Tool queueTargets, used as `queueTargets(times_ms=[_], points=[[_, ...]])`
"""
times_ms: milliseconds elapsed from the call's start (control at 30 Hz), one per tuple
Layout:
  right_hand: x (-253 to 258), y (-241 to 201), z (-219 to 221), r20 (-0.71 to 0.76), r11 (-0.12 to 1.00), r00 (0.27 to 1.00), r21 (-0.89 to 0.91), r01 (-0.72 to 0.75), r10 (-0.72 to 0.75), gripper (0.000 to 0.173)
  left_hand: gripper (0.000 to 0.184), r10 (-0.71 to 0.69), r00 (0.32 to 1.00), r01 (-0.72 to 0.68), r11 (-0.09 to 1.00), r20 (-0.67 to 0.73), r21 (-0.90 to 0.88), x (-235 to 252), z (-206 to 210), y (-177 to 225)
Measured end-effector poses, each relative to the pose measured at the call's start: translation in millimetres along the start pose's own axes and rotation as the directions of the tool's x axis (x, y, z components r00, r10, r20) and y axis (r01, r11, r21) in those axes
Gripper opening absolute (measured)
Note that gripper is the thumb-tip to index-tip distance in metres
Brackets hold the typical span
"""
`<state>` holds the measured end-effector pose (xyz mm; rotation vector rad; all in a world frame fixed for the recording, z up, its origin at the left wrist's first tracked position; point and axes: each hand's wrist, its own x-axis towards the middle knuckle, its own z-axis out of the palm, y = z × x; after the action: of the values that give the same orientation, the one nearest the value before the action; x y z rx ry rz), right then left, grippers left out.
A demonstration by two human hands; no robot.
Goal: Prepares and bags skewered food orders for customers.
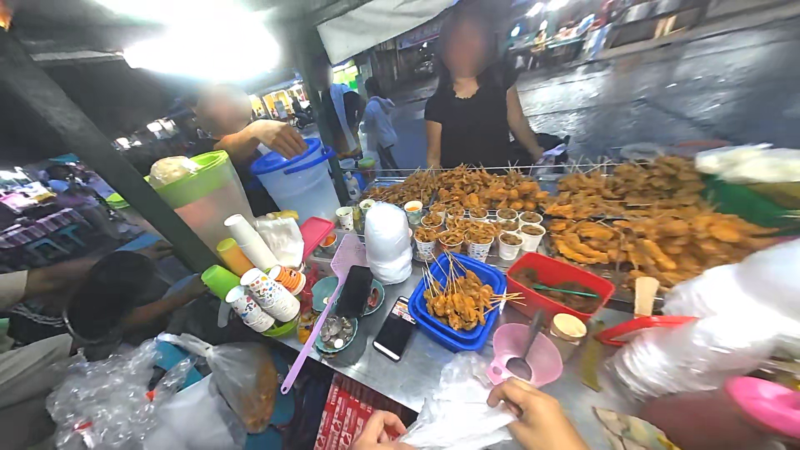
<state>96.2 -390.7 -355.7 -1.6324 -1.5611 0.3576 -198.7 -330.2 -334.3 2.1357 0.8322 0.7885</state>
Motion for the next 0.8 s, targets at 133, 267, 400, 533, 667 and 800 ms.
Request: queueTargets(times_ms=[133, 267, 400, 533, 667, 800], points=[[-3, 3, 5, 0.058, 1.0, 0.998, 0.005, -0.009, 0.009, 0.015, 0.024, -0.043, 0.999, 0.042, 0.988, 0.002, 0.151, -2, 1, -2], [-6, 6, 6, 0.084, 0.999, 0.996, 0.009, -0.035, 0.034, 0.02, 0.023, -0.029, 0.999, 0.034, 0.983, -0.028, 0.181, -2, 11, -3], [-4, -1, 13, -0.032, 0.978, 0.989, 0.159, -0.134, 0.141, 0.049, 0.028, 0.035, 0.998, -0.031, 0.994, -0.044, 0.105, 8, 27, 9], [-1, -16, 21, -0.023, 0.937, 0.971, 0.268, -0.223, 0.238, 0.035, 0.04, 0.004, 0.989, -0.016, 0.997, 0.147, 0.077, 21, 51, 26], [-7, -33, 20, -0.025, 0.969, 0.991, 0.212, -0.123, 0.131, 0.017, 0.041, -0.254, 0.944, 0.184, 0.935, 0.212, 0.304, 28, 54, 26], [-11, -24, 31, -0.065, 0.997, 0.995, 0.006, 0.075, -0.074, 0.019, 0.029, -0.142, 0.99, 0.129, 0.907, 0.001, 0.402, 27, 53, 20]])
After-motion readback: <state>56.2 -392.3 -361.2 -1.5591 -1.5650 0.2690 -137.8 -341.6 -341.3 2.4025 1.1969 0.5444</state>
